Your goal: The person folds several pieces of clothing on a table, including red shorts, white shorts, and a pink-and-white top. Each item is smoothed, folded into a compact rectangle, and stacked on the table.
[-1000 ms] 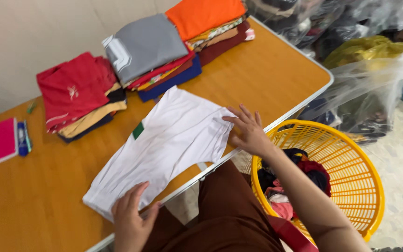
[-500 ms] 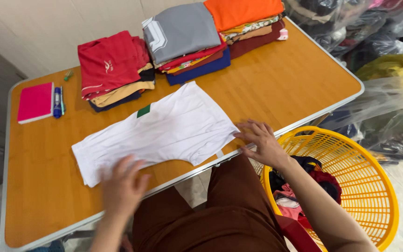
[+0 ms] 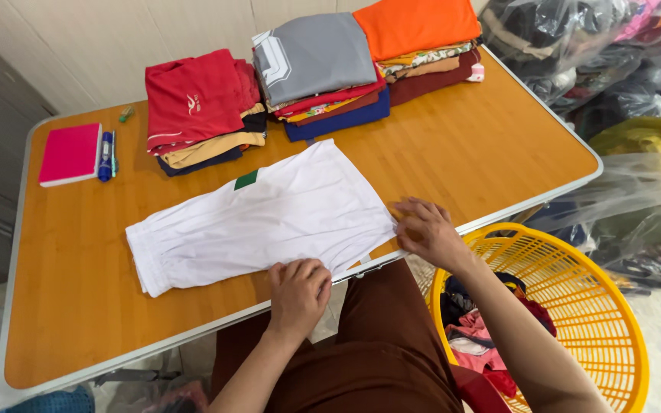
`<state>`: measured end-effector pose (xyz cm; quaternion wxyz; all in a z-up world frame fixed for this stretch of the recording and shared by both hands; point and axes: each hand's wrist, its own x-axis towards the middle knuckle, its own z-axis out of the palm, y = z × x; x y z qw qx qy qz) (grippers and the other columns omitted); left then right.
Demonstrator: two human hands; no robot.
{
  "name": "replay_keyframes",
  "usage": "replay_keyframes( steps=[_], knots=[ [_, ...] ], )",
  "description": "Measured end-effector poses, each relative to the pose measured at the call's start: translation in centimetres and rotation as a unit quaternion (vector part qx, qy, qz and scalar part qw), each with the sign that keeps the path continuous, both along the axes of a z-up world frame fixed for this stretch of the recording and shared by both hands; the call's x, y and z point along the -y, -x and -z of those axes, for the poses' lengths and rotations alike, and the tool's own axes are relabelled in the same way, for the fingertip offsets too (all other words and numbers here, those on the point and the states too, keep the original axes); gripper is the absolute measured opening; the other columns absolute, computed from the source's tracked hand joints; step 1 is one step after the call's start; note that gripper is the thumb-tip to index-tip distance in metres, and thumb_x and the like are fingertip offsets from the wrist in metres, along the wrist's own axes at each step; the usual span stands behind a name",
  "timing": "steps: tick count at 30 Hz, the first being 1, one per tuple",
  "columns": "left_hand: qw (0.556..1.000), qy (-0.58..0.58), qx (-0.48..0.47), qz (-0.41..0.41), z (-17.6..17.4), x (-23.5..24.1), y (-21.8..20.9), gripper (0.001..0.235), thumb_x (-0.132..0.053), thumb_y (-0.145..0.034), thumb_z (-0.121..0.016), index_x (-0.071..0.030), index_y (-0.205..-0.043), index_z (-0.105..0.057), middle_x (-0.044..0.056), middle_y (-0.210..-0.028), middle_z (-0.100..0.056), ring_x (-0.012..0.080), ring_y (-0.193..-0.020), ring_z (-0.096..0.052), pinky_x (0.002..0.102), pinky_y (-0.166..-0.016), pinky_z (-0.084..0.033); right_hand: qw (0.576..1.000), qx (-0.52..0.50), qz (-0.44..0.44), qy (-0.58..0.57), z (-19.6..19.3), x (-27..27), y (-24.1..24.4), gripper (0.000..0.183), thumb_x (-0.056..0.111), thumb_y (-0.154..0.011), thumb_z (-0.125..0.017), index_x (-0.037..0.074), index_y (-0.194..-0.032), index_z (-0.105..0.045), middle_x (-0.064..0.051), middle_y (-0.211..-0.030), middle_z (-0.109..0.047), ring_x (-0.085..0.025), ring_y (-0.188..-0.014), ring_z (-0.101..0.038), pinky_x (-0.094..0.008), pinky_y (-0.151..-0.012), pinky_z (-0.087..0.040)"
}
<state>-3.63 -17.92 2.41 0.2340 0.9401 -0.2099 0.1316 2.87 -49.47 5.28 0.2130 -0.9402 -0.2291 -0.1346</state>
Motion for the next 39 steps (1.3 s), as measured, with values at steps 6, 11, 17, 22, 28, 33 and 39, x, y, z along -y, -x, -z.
replay_keyframes(
  steps=[6,11,17,22,28,33,39],
  knots=[
    [0.998,0.048,0.037,0.033,1.0,-0.7,0.7,0.025,-0.021,-0.087,-0.071,-0.014,-0.111,-0.065,0.001,-0.117,-0.064,0.0219,-0.118,-0.055,0.045,-0.101,-0.035,0.991,-0.008,0.129,-0.031,2.0,-1.6,-2.2,0.027,0.038,-0.088,-0.072,0.015,-0.102,-0.074,-0.002,-0.131,-0.062,-0.028,-0.133,-0.049,-0.052,-0.114,-0.03],
    [0.995,0.055,0.079,0.029,1.0,-0.7,0.8,0.037,-0.022,-0.088,-0.071,-0.014,-0.123,-0.063,0.001,-0.122,-0.064,0.0209,-0.119,-0.054,0.046,-0.101,-0.034,0.975,-0.046,0.198,-0.09,3.2,-3.8,-7.6,0.029,0.043,-0.087,-0.07,0.017,-0.098,-0.078,-0.001,-0.137,-0.061,-0.03,-0.141,-0.039,-0.056,-0.111,-0.026],
    [0.995,0.03,0.09,0.019,1.9,-0.8,1.2,0.039,-0.023,-0.088,-0.07,-0.015,-0.126,-0.062,0.0,-0.126,-0.062,0.0198,-0.123,-0.053,0.047,-0.104,-0.033,0.96,-0.099,0.257,-0.046,5.1,-5.7,-12.1,0.027,0.039,-0.077,-0.078,0.018,-0.093,-0.08,-0.002,-0.143,-0.053,-0.035,-0.148,-0.023,-0.063,-0.109,-0.016],
    [0.995,0.022,0.094,0.019,2.3,-0.8,1.1,0.039,-0.024,-0.089,-0.069,-0.016,-0.127,-0.062,0.0,-0.128,-0.062,0.0194,-0.125,-0.052,0.047,-0.106,-0.033,0.964,-0.008,0.22,-0.149,6.0,-5.3,-14.2,0.038,0.033,-0.081,-0.075,0.015,-0.114,-0.07,-0.001,-0.138,-0.061,-0.034,-0.15,-0.031,-0.062,-0.113,-0.019],
    [0.994,0.031,0.095,0.032,2.4,-1.1,0.9,0.041,-0.023,-0.088,-0.071,-0.015,-0.127,-0.063,-0.001,-0.128,-0.062,0.0196,-0.125,-0.052,0.046,-0.105,-0.033,0.972,-0.033,0.209,-0.106,4.9,-4.3,-13.0,0.03,0.038,-0.08,-0.078,0.018,-0.103,-0.075,-0.003,-0.144,-0.055,-0.037,-0.148,-0.027,-0.062,-0.111,-0.019],
    [0.995,0.03,0.094,0.024,2.7,-0.7,1.1,0.041,-0.023,-0.087,-0.072,-0.015,-0.126,-0.063,-0.001,-0.127,-0.062,0.0194,-0.124,-0.052,0.045,-0.105,-0.033,0.969,-0.104,0.211,-0.081,3.2,-4.6,-10.8,0.025,0.04,-0.076,-0.083,0.017,-0.086,-0.078,-0.003,-0.151,-0.048,-0.038,-0.152,-0.016,-0.069,-0.111,-0.009],
    [0.995,0.028,0.091,0.027,2.1,-1.0,0.9,0.042,-0.023,-0.086,-0.071,-0.015,-0.127,-0.063,0.0,-0.128,-0.062,0.0198,-0.125,-0.052,0.046,-0.106,-0.032,0.973,-0.107,0.187,-0.087,2.6,-6.3,-12.8,0.023,0.035,-0.075,-0.082,0.014,-0.082,-0.076,0.001,-0.151,-0.052,-0.036,-0.154,-0.017,-0.073,-0.112,-0.009]
  ],
)
